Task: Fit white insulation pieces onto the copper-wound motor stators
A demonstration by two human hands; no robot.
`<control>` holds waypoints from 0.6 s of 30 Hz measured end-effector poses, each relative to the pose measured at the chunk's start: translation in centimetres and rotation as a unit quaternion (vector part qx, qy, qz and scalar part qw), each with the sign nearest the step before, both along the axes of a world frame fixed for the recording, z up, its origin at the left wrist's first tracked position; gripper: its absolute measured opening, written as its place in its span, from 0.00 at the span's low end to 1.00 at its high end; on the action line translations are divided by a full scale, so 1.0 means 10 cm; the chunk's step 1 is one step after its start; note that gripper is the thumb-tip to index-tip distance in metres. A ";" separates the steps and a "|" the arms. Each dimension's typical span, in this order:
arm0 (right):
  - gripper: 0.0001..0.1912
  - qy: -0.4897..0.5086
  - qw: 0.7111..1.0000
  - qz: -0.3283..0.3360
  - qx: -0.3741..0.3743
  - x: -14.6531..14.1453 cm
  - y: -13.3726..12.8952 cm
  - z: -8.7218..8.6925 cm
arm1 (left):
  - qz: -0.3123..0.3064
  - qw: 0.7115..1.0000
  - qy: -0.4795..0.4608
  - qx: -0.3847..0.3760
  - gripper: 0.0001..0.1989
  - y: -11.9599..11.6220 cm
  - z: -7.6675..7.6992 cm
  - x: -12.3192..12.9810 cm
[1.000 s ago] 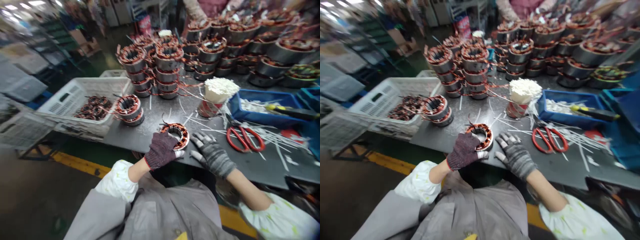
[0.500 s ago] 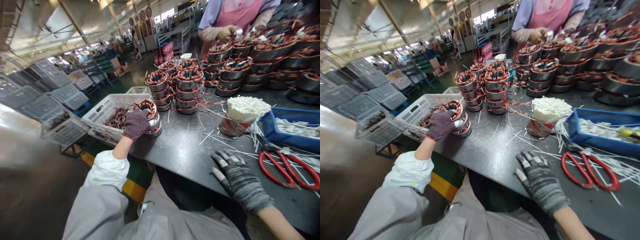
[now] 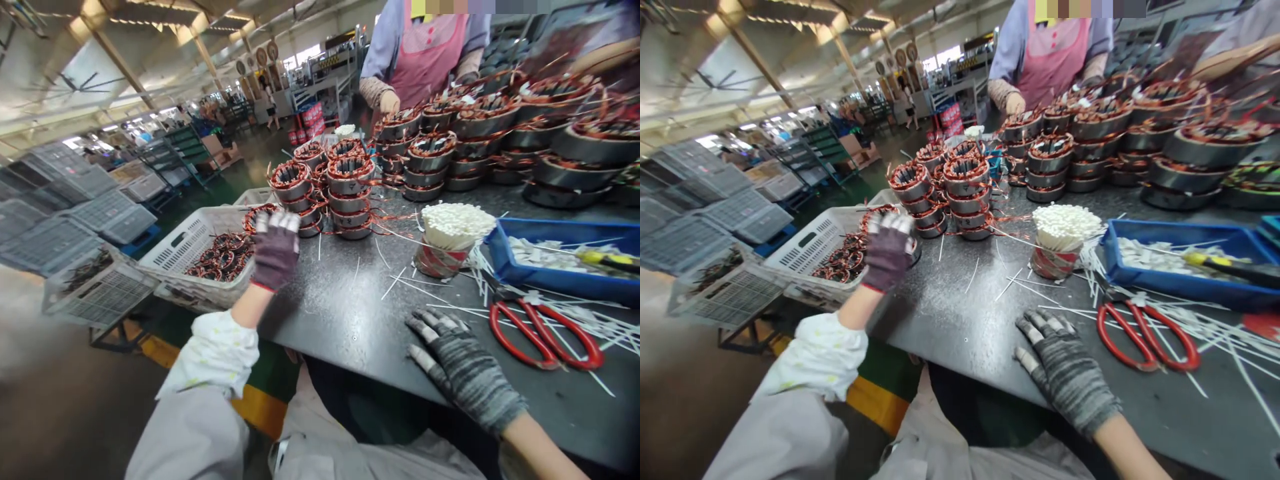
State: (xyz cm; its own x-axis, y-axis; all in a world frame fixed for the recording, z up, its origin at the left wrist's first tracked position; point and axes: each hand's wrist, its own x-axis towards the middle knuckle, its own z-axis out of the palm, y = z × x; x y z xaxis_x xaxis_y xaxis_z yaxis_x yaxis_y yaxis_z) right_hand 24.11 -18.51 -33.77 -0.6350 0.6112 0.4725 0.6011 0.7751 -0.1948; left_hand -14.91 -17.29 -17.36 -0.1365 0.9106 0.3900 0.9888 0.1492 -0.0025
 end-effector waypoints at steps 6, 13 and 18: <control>0.23 0.003 1.000 -0.003 0.002 0.00 0.00 0.03 | -0.067 0.984 -0.110 -0.125 0.28 0.40 -0.72 1.07; 0.21 0.035 0.999 0.000 0.021 -0.03 -0.02 -0.05 | -0.216 0.950 -0.053 0.221 0.19 0.39 0.15 1.31; 0.21 0.040 0.998 -0.008 0.056 -0.05 0.01 -0.08 | -0.037 0.990 -0.026 0.132 0.21 1.31 1.02 1.09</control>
State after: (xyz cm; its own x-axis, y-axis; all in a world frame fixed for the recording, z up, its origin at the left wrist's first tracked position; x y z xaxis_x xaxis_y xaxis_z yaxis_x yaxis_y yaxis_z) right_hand 23.61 -18.46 -34.59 -0.5832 0.5612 0.5873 0.5993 0.7853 -0.1553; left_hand -4.00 -4.20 -7.16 -0.0993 0.7868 0.6092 0.9948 0.0648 0.0783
